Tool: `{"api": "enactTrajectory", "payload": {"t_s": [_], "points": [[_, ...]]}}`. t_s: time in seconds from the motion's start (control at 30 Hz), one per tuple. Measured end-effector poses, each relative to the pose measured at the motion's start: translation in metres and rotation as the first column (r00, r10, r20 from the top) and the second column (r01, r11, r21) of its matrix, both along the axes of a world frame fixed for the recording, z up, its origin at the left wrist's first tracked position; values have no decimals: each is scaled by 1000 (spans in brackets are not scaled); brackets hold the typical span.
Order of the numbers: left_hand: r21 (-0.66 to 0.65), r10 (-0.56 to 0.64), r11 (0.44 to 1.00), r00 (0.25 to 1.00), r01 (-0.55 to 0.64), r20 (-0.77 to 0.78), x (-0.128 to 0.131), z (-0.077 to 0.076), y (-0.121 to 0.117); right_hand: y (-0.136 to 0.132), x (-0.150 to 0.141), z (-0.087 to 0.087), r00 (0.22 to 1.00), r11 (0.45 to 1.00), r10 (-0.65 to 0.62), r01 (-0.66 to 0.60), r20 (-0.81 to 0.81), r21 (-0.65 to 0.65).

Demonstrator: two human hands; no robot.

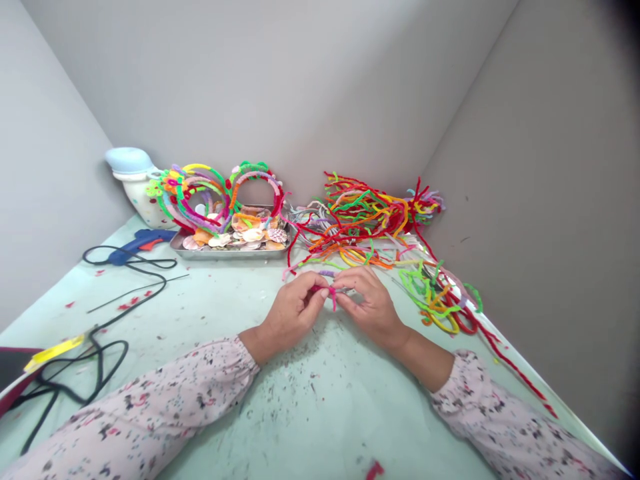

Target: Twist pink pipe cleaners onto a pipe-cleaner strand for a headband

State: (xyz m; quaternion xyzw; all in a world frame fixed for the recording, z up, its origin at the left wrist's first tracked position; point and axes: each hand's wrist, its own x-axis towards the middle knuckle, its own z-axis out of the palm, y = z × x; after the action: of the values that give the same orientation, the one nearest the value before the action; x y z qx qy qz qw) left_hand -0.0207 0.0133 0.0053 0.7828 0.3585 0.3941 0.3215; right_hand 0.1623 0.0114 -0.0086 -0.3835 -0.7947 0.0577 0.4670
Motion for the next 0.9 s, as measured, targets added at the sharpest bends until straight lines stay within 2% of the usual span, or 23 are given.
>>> {"api": "enactTrajectory", "payload": {"t_s": [0.9], "points": [[32, 2, 999, 1000, -2, -30, 1, -1, 0, -2, 0, 2, 997, 999, -4, 0, -78, -50]]}}
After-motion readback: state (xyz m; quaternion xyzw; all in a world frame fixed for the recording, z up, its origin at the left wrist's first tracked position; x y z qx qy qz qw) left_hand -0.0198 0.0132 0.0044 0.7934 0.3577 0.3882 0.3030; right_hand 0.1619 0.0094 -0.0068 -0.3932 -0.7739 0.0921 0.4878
